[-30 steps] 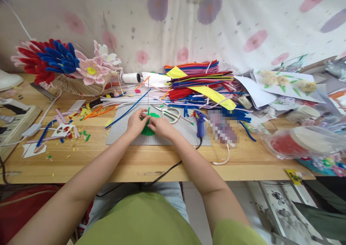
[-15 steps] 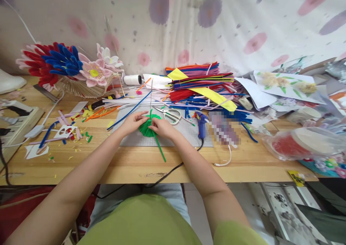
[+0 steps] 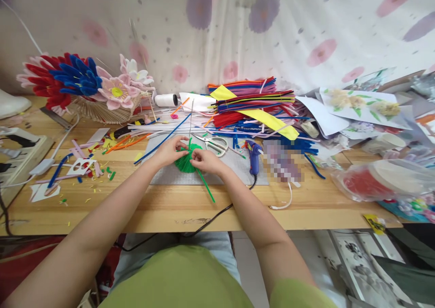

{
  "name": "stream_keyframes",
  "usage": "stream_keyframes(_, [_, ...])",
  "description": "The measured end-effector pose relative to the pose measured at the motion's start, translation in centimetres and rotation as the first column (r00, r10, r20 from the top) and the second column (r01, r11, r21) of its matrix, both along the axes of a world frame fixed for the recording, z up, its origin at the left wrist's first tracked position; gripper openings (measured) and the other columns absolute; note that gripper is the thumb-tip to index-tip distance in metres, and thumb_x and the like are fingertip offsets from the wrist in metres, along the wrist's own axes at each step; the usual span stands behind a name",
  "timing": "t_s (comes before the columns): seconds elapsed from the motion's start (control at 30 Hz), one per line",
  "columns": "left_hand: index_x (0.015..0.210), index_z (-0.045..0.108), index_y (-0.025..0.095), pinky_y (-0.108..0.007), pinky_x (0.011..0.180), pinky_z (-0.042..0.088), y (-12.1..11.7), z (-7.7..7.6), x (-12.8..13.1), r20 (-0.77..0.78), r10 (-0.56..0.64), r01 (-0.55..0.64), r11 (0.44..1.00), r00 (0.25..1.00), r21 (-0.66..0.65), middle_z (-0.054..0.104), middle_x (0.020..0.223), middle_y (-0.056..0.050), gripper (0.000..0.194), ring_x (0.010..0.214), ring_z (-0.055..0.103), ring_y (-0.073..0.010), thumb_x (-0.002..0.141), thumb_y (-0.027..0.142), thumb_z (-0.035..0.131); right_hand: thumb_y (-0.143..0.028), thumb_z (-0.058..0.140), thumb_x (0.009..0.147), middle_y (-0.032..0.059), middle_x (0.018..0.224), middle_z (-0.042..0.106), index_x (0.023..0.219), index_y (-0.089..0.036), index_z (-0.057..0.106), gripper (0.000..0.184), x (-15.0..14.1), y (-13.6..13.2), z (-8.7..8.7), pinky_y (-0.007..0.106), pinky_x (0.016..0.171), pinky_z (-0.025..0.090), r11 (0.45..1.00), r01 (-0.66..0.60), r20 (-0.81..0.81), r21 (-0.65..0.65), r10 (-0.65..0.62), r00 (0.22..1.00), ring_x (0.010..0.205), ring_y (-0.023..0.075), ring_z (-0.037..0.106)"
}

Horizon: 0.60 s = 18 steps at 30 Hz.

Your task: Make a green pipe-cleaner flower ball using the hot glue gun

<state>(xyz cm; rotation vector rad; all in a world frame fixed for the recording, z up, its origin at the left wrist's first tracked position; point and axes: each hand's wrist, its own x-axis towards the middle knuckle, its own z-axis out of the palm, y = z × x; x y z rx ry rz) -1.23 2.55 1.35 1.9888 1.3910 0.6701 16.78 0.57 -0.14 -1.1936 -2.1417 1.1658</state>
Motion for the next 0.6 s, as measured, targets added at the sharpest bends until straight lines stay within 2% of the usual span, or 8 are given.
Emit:
stream_keyframes(0.13, [0.112, 0.049, 0.018, -0.03, 0.075, 0.045, -0.3, 0.4, 0.0, -0.015, 0.011, -0.011, 1.0, 1.0, -0.006, 0.069, 0.088, -0.003, 0.047, 0.078, 0.061, -0.0161, 0.067, 0.019, 0.064, -0.03, 0.049, 0.074, -0.0065, 0.049, 0.052, 0.075, -0.021, 0.042, 0.011, 0.5, -0.1, -0.3, 0.021, 0.042, 0.034, 0.978, -0.002, -0.187, -0.209, -0.038, 0.982, 0.041, 0.0097, 0.047])
stream_keyframes(0.23, [0.111, 0.047, 0.019, -0.03, 0.074, 0.045, -0.3, 0.6, 0.0, -0.041, -0.007, 0.006, 1.0, 0.999, -0.007, 0.068, 0.089, -0.002, 0.047, 0.079, 0.06, -0.0159, 0.067, 0.02, 0.063, -0.033, 0.051, 0.074, -0.0079, 0.045, 0.049, 0.076, -0.021, 0.042, 0.015, 1.1, -0.2, -0.1, 0.02, 0.039, 0.031, 0.961, 0.005, -0.239, -0.277, -0.074, 0.968, 0.037, 0.0091, 0.043])
stream_keyframes(0.37, [0.111, 0.046, 0.019, -0.03, 0.076, 0.044, -0.1, 0.5, 0.0, -0.073, -0.052, 0.055, 0.997, 0.996, 0.049, 0.067, 0.09, -0.002, 0.045, 0.083, 0.06, -0.017, 0.068, 0.02, 0.061, -0.043, 0.052, 0.076, -0.0061, 0.048, 0.047, 0.067, -0.019, 0.045, 0.027, 1.9, -0.1, -0.1, 0.021, 0.043, 0.03, 0.983, 0.033, -0.153, -0.18, -0.061, 0.986, 0.042, 0.0077, 0.041])
stream_keyframes(0.43, [0.11, 0.046, 0.019, -0.031, 0.077, 0.044, 0.0, 0.4, 0.0, -0.074, -0.066, 0.071, 0.995, 0.995, 0.07, 0.067, 0.089, -0.002, 0.044, 0.085, 0.06, -0.0175, 0.068, 0.02, 0.06, -0.044, 0.051, 0.077, -0.004, 0.053, 0.049, 0.064, -0.018, 0.048, 0.03, 2.1, 0.1, -0.4, 0.022, 0.048, 0.033, 0.99, 0.119, -0.111, -0.071, -0.126, 0.986, 0.049, 0.0083, 0.044])
stream_keyframes(0.53, [0.11, 0.045, 0.019, -0.031, 0.077, 0.043, 0.0, 0.3, 0.0, -0.083, -0.078, 0.085, 0.992, 0.994, 0.091, 0.067, 0.089, -0.002, 0.044, 0.086, 0.059, -0.018, 0.069, 0.019, 0.059, -0.036, 0.054, 0.076, 0.0004, 0.071, 0.058, 0.076, -0.017, 0.055, 0.02, 2.1, 0.4, -1.1, 0.025, 0.059, 0.041, 0.95, 0.301, -0.101, 0.079, -0.293, 0.951, 0.062, 0.0111, 0.051])
stream_keyframes(0.6, [0.111, 0.044, 0.019, -0.031, 0.076, 0.043, 0.0, 0.2, 0.0, -0.093, -0.102, 0.112, 0.988, 0.99, 0.109, 0.066, 0.09, -0.003, 0.044, 0.086, 0.059, -0.0181, 0.069, 0.018, 0.058, -0.028, 0.056, 0.074, 0.0035, 0.085, 0.062, 0.087, -0.016, 0.057, 0.018, 1.9, 0.5, -1.5, 0.027, 0.067, 0.044, 0.934, 0.335, -0.102, 0.121, -0.325, 0.94, 0.071, 0.0127, 0.055])
